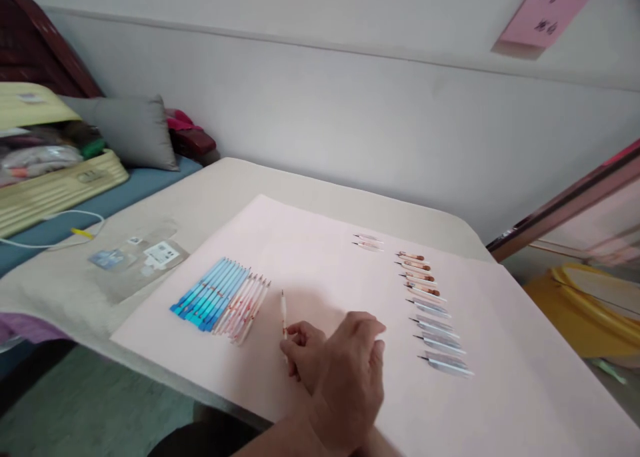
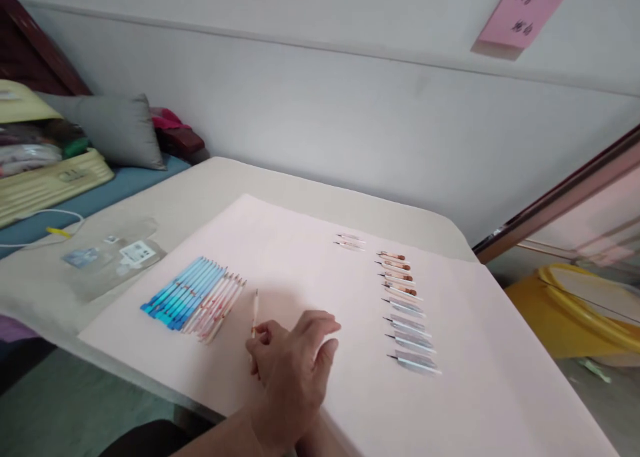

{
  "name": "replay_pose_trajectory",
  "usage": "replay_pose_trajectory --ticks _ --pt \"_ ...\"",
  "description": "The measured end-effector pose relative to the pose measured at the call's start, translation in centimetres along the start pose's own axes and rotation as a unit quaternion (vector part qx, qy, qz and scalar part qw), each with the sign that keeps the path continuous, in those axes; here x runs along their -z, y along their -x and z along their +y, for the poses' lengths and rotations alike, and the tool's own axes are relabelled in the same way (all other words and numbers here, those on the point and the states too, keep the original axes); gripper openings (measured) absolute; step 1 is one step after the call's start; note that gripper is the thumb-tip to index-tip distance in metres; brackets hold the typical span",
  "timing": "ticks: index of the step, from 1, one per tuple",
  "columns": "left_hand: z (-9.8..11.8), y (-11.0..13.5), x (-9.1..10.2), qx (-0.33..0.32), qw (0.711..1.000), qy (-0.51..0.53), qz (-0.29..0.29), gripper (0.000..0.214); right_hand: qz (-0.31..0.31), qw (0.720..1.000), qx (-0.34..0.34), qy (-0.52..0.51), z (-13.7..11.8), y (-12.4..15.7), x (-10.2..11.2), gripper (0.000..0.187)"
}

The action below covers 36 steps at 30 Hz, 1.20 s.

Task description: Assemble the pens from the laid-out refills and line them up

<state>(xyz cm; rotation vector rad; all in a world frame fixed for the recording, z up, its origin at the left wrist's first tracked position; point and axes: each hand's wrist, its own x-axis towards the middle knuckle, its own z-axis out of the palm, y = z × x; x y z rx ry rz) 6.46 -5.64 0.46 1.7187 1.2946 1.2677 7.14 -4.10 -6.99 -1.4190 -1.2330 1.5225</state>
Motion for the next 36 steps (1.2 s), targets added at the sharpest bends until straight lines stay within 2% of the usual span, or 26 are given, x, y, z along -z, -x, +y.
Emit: replay_pose_trajectory --ticks 5,10,14,18,23,29,36 --pt "0.1 0.2 0.8 -0.051 0.997 -0.010 -0.050 0.024 0.013 1.000 0.009 0.022 -0.7 -0.8 -3.4 0.011" --pt "0.0 0.1 1.2 -0.042 0.997 -0.021 -0.061 0.023 -0.035 0.999 0.010 0.019 -0.7 -1.0 -4.7 0.012" --pt "0.1 0.0 1.3 -0.032 0.997 -0.029 -0.071 0.024 -0.025 0.992 0.076 0.102 -0.3 -0.9 -4.5 0.009" --pt "0.0 -0.1 1.0 -0.036 0.995 -0.038 -0.083 0.024 0.024 0.948 0.171 0.266 -0.8 -0.4 -3.7 0.010" --pt "-0.1 0.1 0.6 -0.041 0.994 -0.038 -0.096 0.023 -0.019 0.907 0.175 0.382 -2.0 0.6 -3.0 0.023" --pt "0.0 0.1 0.6 -0.039 0.992 -0.044 -0.109 0.024 -0.078 0.873 0.189 0.442 -2.4 1.0 -3.0 0.025" --pt "-0.1 0.2 0.4 -0.044 0.991 -0.049 -0.114 0.024 -0.089 0.860 0.226 0.449 -2.5 1.2 -3.5 0.033"
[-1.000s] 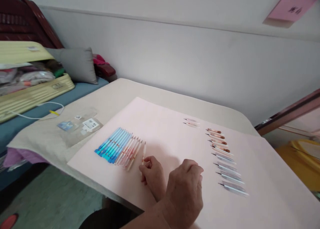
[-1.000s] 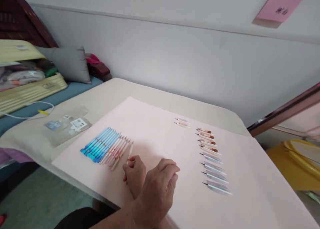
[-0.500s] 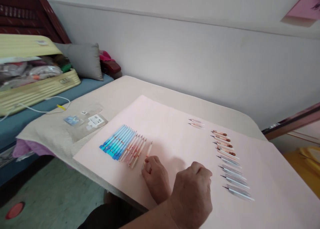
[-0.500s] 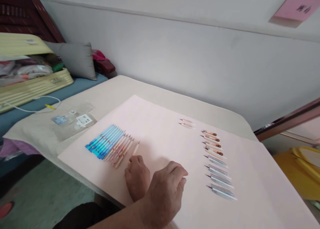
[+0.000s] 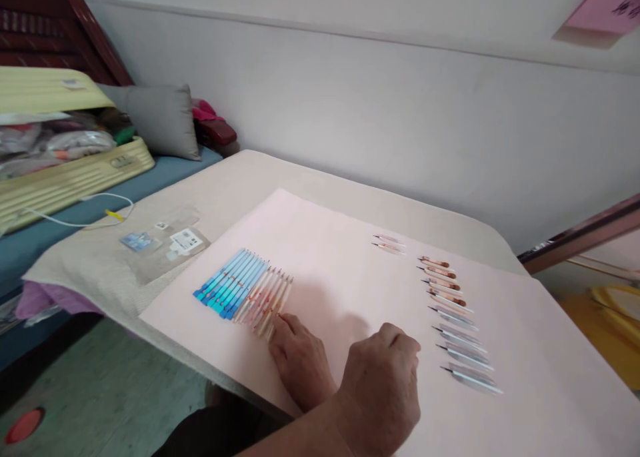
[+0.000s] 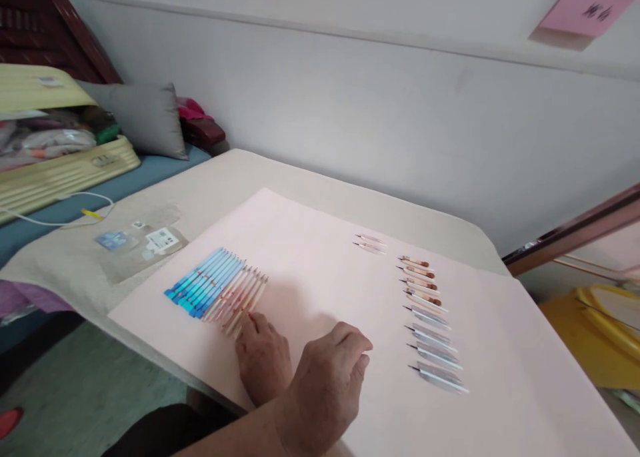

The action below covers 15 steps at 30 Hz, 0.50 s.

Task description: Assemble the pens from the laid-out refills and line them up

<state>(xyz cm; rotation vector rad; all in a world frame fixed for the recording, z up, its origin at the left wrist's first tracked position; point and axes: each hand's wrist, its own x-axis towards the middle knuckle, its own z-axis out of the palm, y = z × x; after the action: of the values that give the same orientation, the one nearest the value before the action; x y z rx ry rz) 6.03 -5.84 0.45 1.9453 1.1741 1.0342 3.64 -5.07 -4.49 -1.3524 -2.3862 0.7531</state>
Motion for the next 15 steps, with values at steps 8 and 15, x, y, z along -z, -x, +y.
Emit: replay_pose_trajectory --ticks 8,15 --pt "-0.02 -0.07 0.20 -0.004 1.000 -0.002 0.005 0.023 0.006 1.000 0.021 0.011 0.00 0.07 -0.43 0.013" --pt "0.02 -0.06 0.31 0.000 1.000 -0.005 0.004 0.022 0.004 1.000 0.015 0.024 0.19 0.08 -0.49 0.015"
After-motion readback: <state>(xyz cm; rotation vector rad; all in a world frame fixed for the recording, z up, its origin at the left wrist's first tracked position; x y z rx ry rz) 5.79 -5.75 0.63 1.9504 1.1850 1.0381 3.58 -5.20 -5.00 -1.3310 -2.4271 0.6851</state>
